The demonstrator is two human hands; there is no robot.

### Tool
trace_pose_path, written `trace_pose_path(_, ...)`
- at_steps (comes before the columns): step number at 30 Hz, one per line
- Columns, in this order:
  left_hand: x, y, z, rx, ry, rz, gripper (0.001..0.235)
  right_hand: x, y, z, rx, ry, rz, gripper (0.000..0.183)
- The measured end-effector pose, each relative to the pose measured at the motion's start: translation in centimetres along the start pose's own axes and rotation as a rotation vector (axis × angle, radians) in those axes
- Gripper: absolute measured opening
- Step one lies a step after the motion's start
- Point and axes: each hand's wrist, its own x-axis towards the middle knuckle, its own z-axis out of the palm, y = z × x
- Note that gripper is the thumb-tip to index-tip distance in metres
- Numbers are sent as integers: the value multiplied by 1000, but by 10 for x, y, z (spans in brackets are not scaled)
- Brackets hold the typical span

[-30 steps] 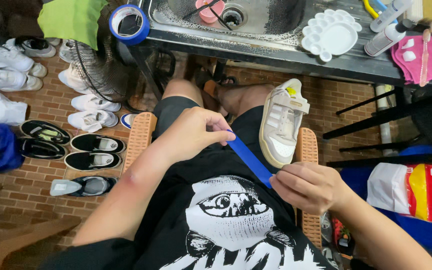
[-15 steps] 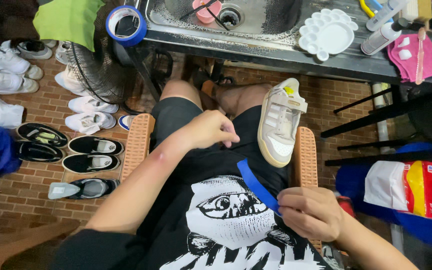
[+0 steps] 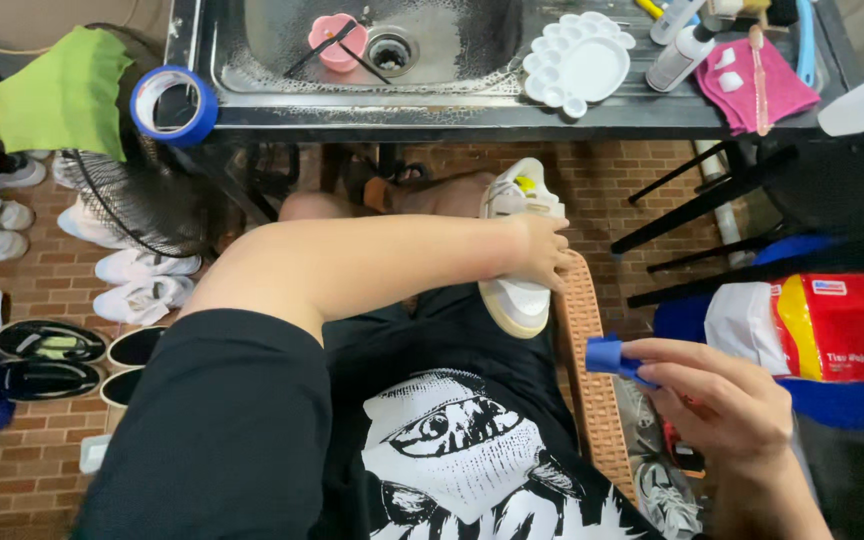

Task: The person applies blue tape to the sole of a white sneaker. They tear a piece of tape, smooth it onto the sole, and press it down firmly. The person repeats this process, adding another strip of tape to the same area.

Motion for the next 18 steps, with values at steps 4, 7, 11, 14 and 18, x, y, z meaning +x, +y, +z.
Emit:
trace_pose_path(4,-11,0,-8,10,98,-17,97,-10,16,-2,-1,-91,106,14)
trace_pose_path(7,-21,5,10,-43,185,-185,95,0,14,0,-37,-73,127,12)
trace_pose_path(11,-46,10,39,-155,291,-439,91,9,12,4,-15,-25,117,10)
trace_pose_path(14,-75,16,46,-832,358,-577,95,14,10,7,-12,-15,121,11)
trace_pose_path(18,-109,35,25,-940,356,-895,86,21,10,10,-73,17,33,15)
